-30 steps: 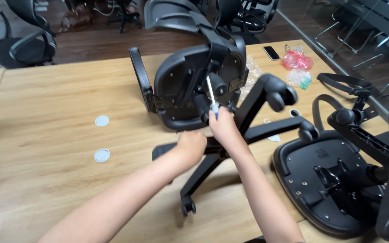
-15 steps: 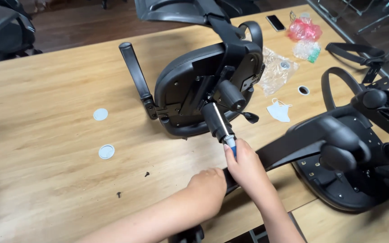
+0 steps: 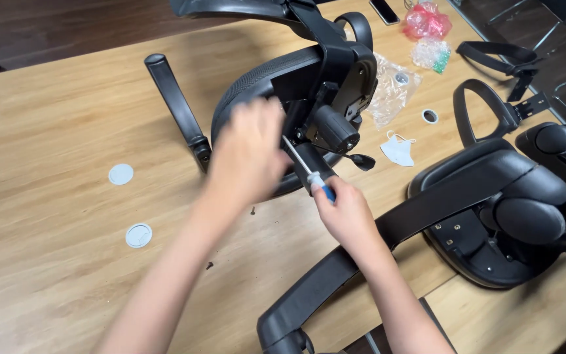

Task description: The person assembles an office chair on a wooden table, using a screwdriver to drive screws that fasten the seat mechanism to the chair base. They hold the seat steady with one hand while tightening screws, repositioning the chair to reach different screw holes, and picking up loose screws from the table.

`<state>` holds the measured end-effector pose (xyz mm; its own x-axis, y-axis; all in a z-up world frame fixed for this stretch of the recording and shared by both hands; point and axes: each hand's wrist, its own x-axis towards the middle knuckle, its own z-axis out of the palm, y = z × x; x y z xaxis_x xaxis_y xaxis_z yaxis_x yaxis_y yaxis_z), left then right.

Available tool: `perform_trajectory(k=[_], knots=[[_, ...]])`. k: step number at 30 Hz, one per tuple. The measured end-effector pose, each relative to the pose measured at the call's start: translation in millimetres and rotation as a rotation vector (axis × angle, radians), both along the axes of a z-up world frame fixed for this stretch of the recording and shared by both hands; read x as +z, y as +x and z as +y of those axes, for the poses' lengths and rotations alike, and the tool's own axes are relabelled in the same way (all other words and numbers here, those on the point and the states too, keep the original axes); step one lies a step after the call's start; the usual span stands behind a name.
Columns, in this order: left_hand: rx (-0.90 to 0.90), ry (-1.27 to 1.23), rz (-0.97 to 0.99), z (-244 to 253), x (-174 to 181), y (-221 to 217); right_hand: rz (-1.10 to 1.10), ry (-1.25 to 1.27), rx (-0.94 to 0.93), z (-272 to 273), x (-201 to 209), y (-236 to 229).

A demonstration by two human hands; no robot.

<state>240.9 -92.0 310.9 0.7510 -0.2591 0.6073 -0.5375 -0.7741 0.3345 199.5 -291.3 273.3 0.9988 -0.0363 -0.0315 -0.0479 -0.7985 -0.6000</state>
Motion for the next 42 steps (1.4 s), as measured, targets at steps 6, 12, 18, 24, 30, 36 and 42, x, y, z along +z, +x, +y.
perform_trajectory(k=[6, 12, 18, 24, 30, 36, 42], knots=[[0.055, 0.050, 0.430, 20.8, -43.5, 122.5, -0.036, 0.177, -0.049, 2.0, -4.0, 15.1], [0.108, -0.019, 0.281, 23.8, -67.8, 132.9, -0.175, 0.310, -0.051, -7.6, -10.2, 17.3], [0.114, -0.039, 0.325, 22.8, -64.2, 130.7, -0.073, 0.340, -0.061, 2.7, -8.1, 27.2], [0.116, -0.033, 0.329, 22.1, -66.9, 133.6, -0.061, 0.312, -0.074, 0.8, -19.6, 33.7], [0.114, -0.049, 0.346, 20.9, -64.5, 132.3, -0.072, 0.351, -0.043, -0.3, -27.1, 40.9], [0.115, -0.045, 0.355, 19.6, -64.2, 132.8, -0.061, 0.424, -0.048, 2.8, -24.2, 43.5], [0.114, -0.050, 0.349, 19.9, -65.0, 133.3, -0.009, 0.492, -0.073, 2.8, -26.1, 47.8]])
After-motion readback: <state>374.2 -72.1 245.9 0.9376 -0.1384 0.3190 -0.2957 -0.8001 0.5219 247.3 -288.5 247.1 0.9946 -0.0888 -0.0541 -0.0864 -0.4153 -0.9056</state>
